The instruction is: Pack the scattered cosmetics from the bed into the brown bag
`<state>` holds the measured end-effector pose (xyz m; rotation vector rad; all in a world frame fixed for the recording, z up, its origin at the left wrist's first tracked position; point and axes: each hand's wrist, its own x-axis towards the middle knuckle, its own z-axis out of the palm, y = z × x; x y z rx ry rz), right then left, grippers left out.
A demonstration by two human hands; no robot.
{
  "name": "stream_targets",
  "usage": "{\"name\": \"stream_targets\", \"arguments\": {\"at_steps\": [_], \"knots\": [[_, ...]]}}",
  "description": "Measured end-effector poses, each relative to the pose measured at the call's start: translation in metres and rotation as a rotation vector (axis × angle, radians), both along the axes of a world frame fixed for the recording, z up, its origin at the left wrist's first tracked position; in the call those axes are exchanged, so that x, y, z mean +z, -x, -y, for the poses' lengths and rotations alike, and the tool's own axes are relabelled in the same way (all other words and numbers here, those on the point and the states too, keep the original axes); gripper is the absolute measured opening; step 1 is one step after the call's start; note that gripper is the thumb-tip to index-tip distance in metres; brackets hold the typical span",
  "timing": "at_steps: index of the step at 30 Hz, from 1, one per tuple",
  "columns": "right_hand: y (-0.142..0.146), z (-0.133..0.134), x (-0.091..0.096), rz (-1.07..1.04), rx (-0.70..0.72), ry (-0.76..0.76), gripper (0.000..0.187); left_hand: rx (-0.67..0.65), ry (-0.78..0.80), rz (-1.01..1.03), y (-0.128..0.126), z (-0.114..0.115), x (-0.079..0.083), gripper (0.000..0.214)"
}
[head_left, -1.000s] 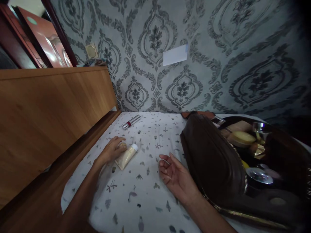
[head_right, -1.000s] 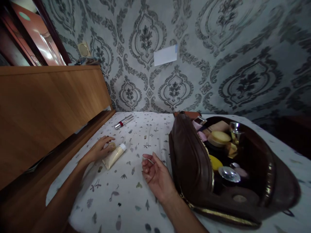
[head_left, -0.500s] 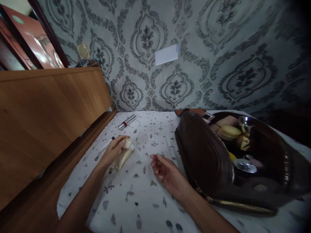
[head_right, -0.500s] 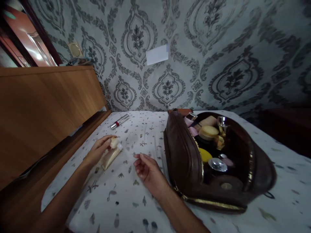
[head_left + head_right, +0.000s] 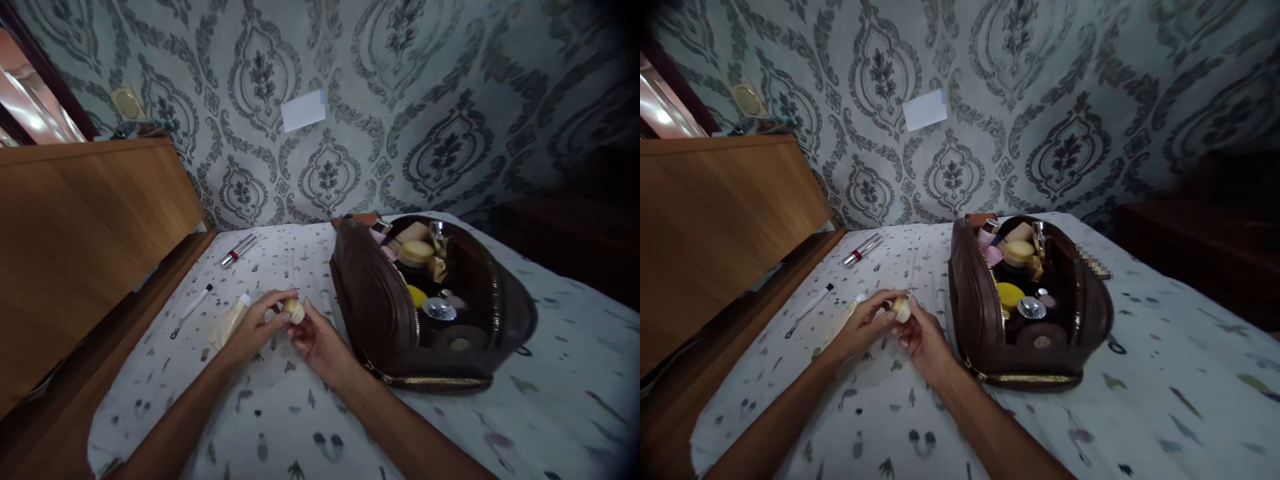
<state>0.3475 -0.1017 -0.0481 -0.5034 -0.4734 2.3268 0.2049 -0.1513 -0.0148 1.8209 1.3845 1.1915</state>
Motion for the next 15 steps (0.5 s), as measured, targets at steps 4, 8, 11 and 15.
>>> {"name": "stream_targets", "arguments": {"at_steps": [4,8,11,15], "knots": [[0.0001,0.0025,-0.0005,0.004,-0.013,-0.04,0.044,0.056,-0.045,-0.111,0.0017,0.0063,-0.0045,0.038],[0.0003,0.0047,-0.0023,0.009,-0.027,-0.081,0.042,0.093,-0.091,-0.159,-0.0005,0.0071,-0.0079,0.032],[0.001,0.0075,-0.0016,-0.012,-0.013,-0.157,0.038,0.164,-0.124,-0.155,-0.0028,0.0072,-0.0081,0.027],[0.0009,0.0094,0.0007,-0.027,-0.002,-0.18,0.034,0.152,-0.178,-0.224,-0.0006,0.0097,-0.0048,0.025]]}}
